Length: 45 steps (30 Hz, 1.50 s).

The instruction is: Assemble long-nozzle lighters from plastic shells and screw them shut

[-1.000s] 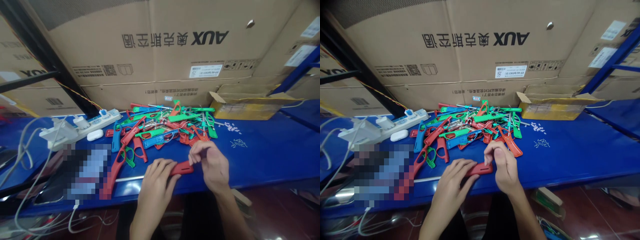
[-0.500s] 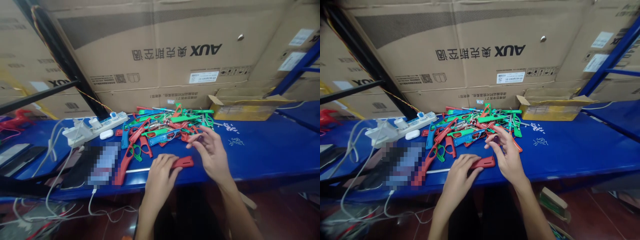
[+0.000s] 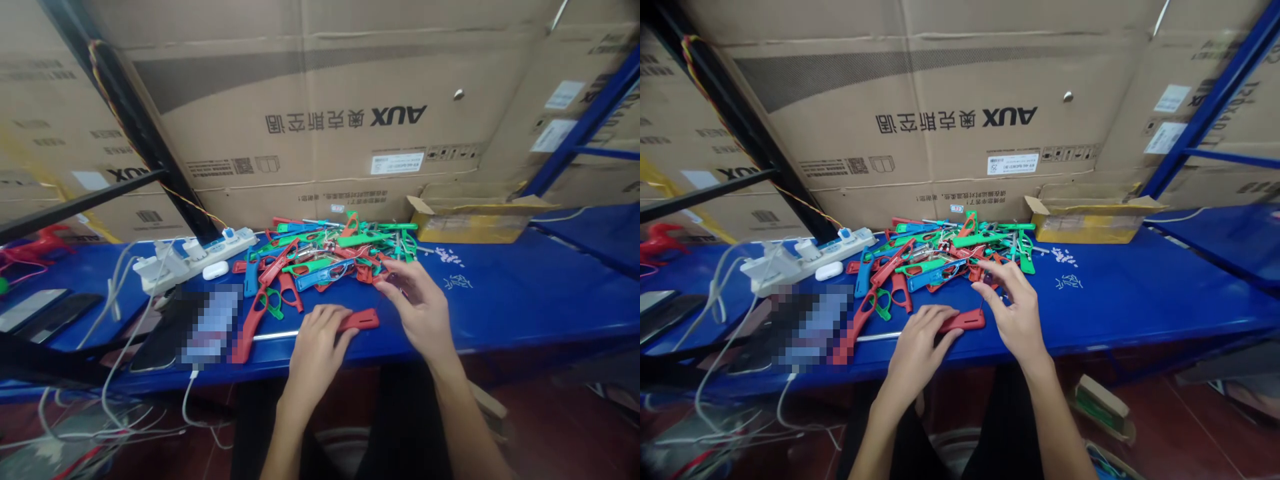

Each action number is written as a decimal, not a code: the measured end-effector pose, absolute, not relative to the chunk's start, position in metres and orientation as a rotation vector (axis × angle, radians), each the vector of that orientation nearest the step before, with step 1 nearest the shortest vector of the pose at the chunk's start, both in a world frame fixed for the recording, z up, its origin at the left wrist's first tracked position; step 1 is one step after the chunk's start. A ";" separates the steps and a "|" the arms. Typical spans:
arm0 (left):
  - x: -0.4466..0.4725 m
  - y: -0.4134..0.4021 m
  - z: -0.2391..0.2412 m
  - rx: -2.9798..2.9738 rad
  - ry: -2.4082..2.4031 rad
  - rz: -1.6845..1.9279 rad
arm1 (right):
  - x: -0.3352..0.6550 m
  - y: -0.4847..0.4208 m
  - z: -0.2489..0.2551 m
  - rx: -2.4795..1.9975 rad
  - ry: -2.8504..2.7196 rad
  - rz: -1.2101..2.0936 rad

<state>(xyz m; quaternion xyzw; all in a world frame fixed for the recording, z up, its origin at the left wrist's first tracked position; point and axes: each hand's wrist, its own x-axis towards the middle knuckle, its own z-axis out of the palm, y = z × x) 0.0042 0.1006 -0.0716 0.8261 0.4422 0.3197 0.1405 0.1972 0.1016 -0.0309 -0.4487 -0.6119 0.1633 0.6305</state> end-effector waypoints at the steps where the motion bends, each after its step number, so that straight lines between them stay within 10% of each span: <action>1: 0.004 0.101 -0.072 2.399 1.278 0.924 | 0.199 0.102 -0.029 -1.052 -1.446 0.330; 45: 0.000 0.094 -0.060 2.466 1.299 0.750 | 0.191 0.100 -0.010 -1.105 -1.799 0.383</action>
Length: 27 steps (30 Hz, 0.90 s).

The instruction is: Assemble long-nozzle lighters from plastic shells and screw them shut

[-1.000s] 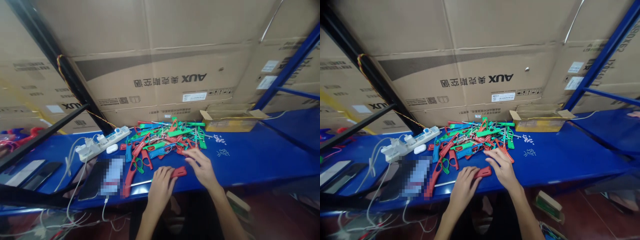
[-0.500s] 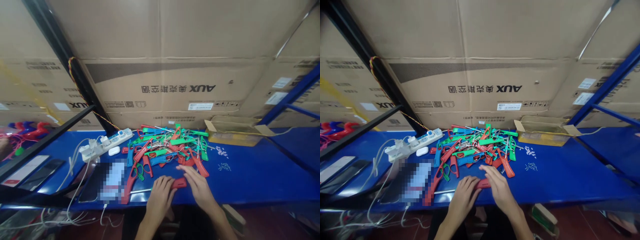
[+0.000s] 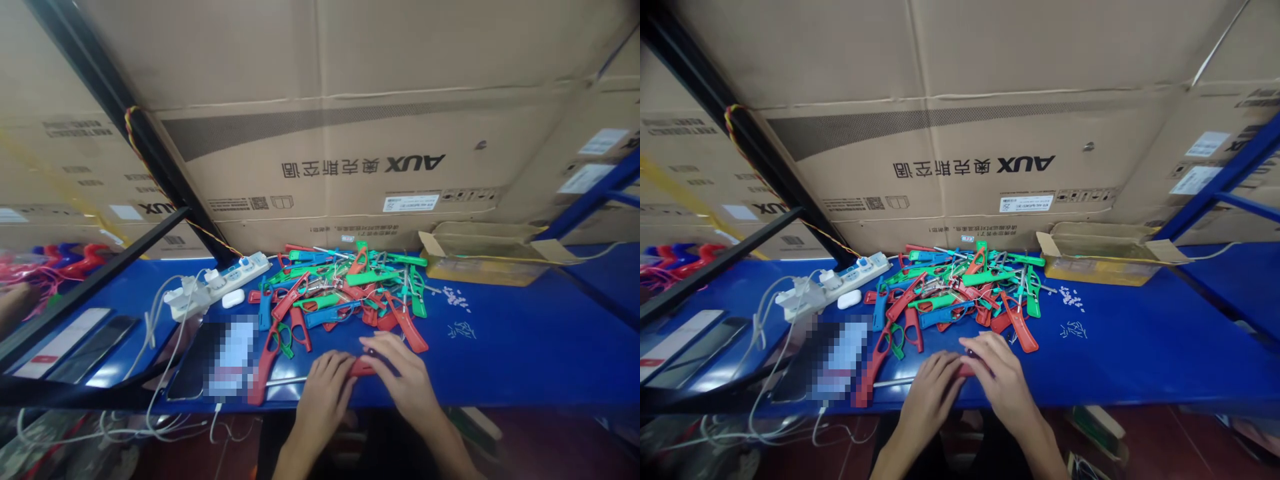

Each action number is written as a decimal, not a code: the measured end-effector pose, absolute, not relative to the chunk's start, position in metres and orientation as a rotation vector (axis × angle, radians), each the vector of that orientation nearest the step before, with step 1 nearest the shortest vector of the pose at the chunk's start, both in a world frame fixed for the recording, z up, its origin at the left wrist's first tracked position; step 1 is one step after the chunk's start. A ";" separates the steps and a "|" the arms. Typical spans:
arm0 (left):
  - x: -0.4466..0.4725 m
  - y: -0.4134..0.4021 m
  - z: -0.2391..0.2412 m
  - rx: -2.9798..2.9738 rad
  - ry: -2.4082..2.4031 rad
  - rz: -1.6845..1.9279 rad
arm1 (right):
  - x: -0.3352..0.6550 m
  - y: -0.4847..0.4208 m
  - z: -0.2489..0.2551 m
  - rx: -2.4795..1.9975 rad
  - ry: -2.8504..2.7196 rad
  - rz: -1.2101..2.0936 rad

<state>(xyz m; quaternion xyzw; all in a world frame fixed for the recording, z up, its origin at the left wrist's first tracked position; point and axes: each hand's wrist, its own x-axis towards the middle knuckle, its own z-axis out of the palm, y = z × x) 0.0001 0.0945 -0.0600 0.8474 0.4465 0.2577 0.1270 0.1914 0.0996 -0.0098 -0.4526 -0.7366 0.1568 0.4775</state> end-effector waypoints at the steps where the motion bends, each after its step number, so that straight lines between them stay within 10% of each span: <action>1: 0.000 0.095 -0.059 2.448 1.295 0.751 | 0.192 0.100 -0.010 -1.117 -1.813 0.359; 27: -0.001 0.094 -0.059 2.465 1.295 0.774 | 0.221 0.105 -0.002 -1.181 -1.670 0.304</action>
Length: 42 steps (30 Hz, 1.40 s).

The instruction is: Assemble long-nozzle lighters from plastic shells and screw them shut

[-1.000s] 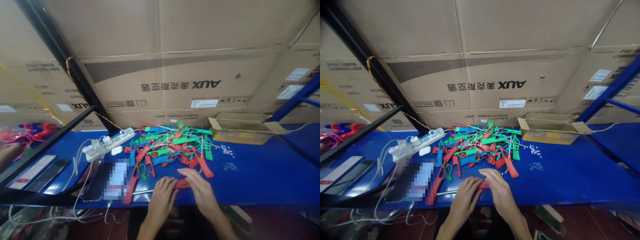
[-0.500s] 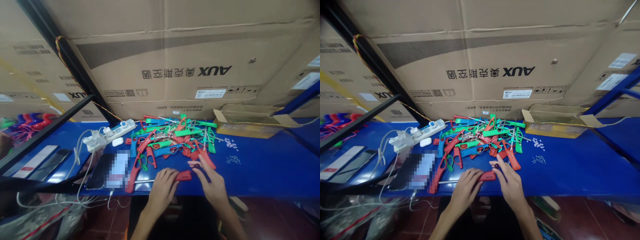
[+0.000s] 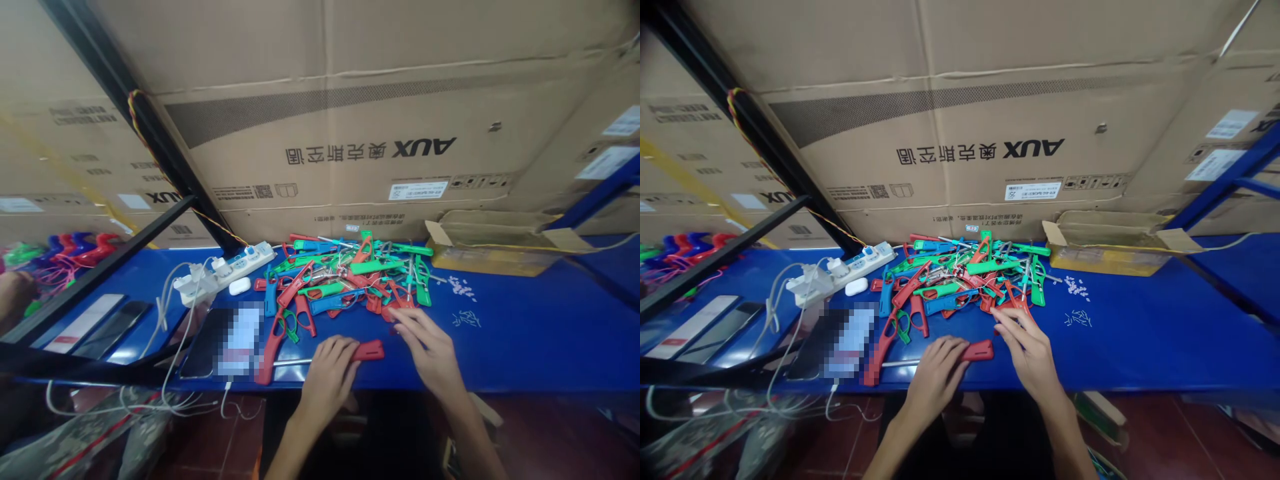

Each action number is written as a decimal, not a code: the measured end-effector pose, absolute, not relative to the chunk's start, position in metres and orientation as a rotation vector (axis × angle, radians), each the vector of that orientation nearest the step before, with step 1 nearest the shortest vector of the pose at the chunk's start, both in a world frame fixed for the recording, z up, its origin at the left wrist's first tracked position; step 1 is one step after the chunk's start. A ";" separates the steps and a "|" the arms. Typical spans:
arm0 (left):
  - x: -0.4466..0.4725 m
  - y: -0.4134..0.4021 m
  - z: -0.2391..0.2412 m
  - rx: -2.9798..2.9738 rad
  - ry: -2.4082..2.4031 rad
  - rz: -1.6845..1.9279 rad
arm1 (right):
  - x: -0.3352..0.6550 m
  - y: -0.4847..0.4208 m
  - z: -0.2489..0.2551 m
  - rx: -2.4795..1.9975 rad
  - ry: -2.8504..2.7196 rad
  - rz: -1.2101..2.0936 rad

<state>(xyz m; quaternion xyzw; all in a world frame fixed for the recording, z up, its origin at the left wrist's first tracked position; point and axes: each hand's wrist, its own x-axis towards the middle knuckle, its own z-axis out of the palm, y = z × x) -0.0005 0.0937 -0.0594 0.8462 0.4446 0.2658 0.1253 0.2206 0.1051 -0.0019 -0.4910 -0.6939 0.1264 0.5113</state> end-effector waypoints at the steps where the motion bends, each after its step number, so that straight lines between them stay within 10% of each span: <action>1: 0.000 0.094 -0.060 2.468 1.295 0.775 | 0.221 0.105 -0.002 -1.171 -1.695 0.337; 42: 0.008 0.099 -0.074 2.622 1.355 0.833 | 0.215 0.101 -0.028 -1.021 -1.725 0.326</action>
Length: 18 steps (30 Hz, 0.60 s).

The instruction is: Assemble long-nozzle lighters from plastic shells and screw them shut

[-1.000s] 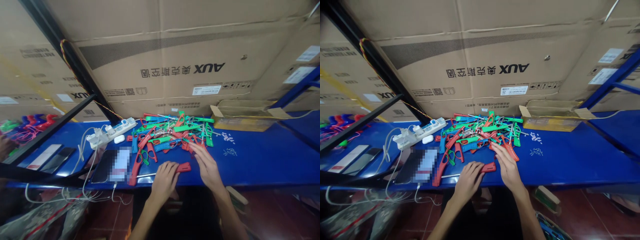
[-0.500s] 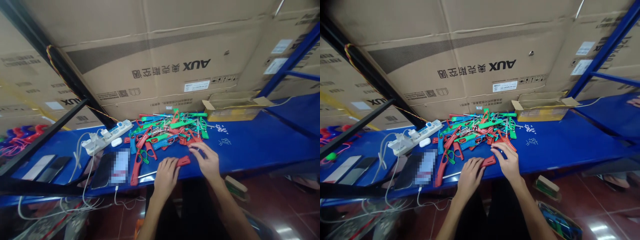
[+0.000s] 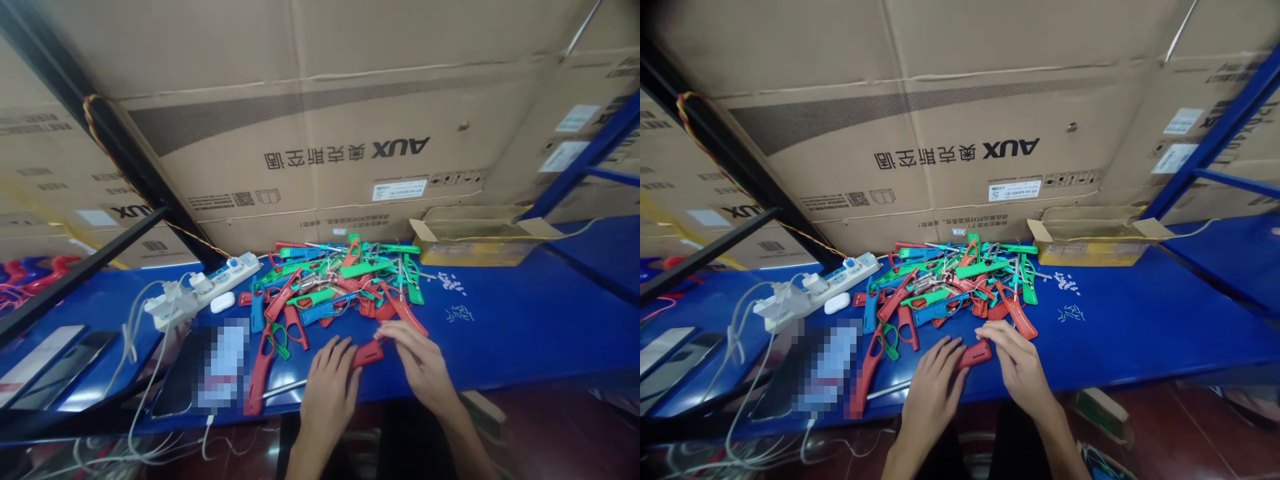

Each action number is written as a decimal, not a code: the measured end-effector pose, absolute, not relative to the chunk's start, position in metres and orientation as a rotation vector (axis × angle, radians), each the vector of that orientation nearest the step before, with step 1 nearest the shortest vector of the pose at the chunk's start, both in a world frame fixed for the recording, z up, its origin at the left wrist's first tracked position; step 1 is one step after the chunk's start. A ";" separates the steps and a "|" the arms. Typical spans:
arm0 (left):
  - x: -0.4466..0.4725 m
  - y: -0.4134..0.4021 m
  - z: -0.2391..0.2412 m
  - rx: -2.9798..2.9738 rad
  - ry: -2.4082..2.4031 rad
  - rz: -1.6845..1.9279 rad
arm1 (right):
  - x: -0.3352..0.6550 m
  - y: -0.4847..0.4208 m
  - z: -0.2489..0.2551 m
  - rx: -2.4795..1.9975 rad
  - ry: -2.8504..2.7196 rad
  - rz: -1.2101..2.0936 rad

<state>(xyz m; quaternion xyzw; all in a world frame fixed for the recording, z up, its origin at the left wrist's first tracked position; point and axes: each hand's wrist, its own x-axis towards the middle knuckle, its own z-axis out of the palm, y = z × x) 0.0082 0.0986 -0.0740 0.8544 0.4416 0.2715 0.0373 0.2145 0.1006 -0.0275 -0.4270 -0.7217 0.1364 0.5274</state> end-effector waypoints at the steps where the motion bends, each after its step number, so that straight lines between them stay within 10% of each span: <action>1: 0.008 0.099 -0.074 2.620 1.359 0.824 | 0.215 0.099 -0.027 -1.040 -1.748 0.349; 18: 0.009 0.098 -0.076 2.592 1.359 0.806 | 0.211 0.110 -0.013 -1.074 -1.727 0.346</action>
